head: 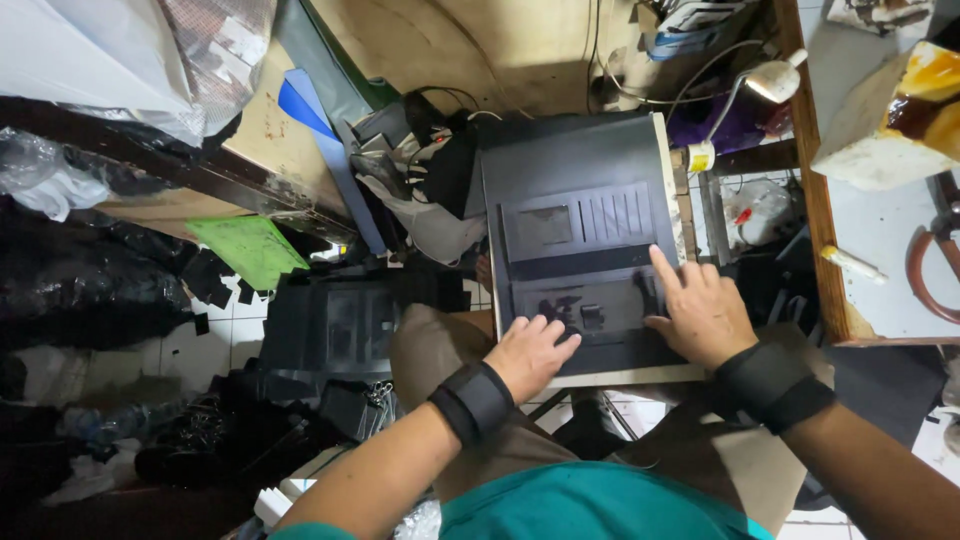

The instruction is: The person sits at a cluttered workbench and cuts a piece of black fabric with scissors, then lays the fabric over a black panel on a board. They pick up a clear plastic component, align it with the panel, and press and smooth the pieces together by hand.

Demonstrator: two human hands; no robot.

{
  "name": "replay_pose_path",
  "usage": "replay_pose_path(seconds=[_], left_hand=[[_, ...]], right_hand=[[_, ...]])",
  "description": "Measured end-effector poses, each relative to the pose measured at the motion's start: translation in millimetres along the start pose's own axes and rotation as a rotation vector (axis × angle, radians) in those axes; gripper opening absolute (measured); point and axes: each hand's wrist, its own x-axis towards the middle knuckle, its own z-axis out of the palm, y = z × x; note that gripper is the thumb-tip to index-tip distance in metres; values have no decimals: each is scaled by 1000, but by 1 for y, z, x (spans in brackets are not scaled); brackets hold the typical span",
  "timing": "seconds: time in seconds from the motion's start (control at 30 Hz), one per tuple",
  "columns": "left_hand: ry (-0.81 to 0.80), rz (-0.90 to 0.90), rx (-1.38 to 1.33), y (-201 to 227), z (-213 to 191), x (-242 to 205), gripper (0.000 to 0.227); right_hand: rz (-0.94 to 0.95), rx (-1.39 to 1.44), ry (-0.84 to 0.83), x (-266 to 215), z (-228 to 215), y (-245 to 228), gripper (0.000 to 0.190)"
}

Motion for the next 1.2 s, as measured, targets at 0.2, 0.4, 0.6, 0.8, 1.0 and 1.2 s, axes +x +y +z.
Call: replay_pose_path(seconds=[0.2, 0.4, 0.6, 0.8, 1.0, 1.2], left_hand=[[41, 12, 108, 11, 9, -4, 34], [57, 3, 111, 13, 23, 2, 22], [-18, -38, 132, 18, 10, 5, 21], [-27, -41, 109, 10, -14, -13, 25], [-86, -61, 73, -1, -5, -42, 29], [-127, -93, 37, 3, -23, -34, 21]], right_hand=[[-52, 97, 103, 2, -32, -41, 125], [-46, 179, -155, 19, -33, -61, 137], [27, 203, -162, 22, -29, -60, 146], [84, 233, -138, 10, -21, -37, 142], [169, 221, -166, -3, -7, 0, 136], [233, 237, -165, -15, 1, 16, 121]])
